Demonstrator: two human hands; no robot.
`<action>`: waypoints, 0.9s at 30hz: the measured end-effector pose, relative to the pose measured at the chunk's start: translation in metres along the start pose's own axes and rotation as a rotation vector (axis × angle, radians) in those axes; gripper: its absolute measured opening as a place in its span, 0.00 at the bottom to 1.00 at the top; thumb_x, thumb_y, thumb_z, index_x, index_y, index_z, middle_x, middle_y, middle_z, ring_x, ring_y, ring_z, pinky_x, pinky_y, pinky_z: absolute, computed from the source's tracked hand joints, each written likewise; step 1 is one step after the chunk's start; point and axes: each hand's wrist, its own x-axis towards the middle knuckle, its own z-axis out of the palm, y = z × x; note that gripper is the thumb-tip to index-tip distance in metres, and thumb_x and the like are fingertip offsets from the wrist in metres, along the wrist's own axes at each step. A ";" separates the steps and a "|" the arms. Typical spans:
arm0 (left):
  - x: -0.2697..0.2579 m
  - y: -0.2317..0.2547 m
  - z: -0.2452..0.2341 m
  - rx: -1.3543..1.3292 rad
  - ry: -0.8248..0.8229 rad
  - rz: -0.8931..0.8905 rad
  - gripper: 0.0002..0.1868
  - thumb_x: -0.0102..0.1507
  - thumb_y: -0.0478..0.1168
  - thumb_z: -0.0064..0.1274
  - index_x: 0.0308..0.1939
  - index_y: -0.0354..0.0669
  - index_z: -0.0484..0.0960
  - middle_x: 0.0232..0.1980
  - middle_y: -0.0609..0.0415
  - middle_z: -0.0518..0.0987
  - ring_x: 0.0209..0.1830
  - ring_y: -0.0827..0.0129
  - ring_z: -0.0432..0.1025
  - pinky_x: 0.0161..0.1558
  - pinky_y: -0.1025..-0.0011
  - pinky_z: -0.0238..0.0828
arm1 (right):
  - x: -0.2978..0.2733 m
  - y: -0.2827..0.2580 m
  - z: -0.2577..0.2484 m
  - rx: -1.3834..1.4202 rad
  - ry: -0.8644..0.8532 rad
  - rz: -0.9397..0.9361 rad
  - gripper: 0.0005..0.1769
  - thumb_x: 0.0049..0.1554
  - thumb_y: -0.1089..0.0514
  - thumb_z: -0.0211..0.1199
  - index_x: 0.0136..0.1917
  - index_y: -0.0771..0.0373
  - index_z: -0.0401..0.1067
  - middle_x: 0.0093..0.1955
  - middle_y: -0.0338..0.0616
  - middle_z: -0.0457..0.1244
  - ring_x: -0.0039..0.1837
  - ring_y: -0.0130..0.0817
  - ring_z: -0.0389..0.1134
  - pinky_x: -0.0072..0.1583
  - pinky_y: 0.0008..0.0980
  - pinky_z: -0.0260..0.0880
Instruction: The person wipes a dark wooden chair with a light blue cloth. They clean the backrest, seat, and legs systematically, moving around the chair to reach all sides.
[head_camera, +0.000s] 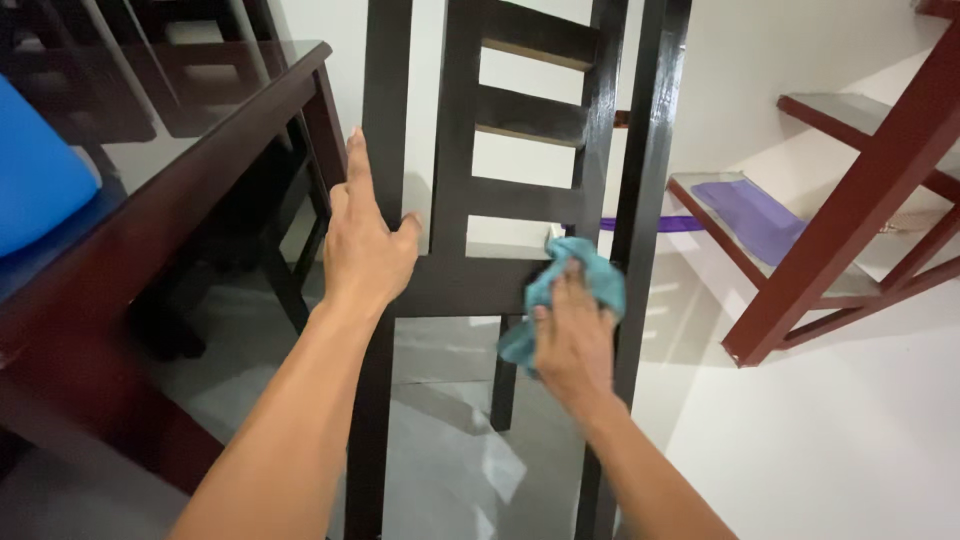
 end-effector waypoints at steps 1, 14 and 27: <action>-0.001 0.001 -0.001 0.004 -0.009 -0.009 0.55 0.61 0.38 0.58 0.82 0.51 0.35 0.56 0.35 0.70 0.47 0.48 0.76 0.50 0.58 0.74 | -0.001 0.006 0.000 -0.074 0.012 0.010 0.29 0.62 0.56 0.57 0.73 0.70 0.62 0.76 0.63 0.55 0.77 0.60 0.56 0.74 0.57 0.47; 0.000 0.014 0.004 0.083 -0.013 -0.016 0.55 0.61 0.35 0.56 0.82 0.52 0.34 0.55 0.38 0.69 0.39 0.53 0.76 0.45 0.59 0.75 | -0.011 0.035 -0.019 -0.235 0.017 -0.061 0.25 0.55 0.57 0.65 0.65 0.67 0.73 0.68 0.57 0.65 0.62 0.52 0.67 0.62 0.51 0.61; 0.000 0.006 0.012 0.076 -0.023 -0.016 0.55 0.61 0.31 0.54 0.82 0.53 0.32 0.57 0.36 0.68 0.40 0.54 0.76 0.48 0.58 0.76 | -0.007 0.076 -0.037 -0.125 0.091 -0.037 0.15 0.54 0.62 0.65 0.56 0.66 0.77 0.62 0.59 0.65 0.63 0.54 0.65 0.63 0.50 0.61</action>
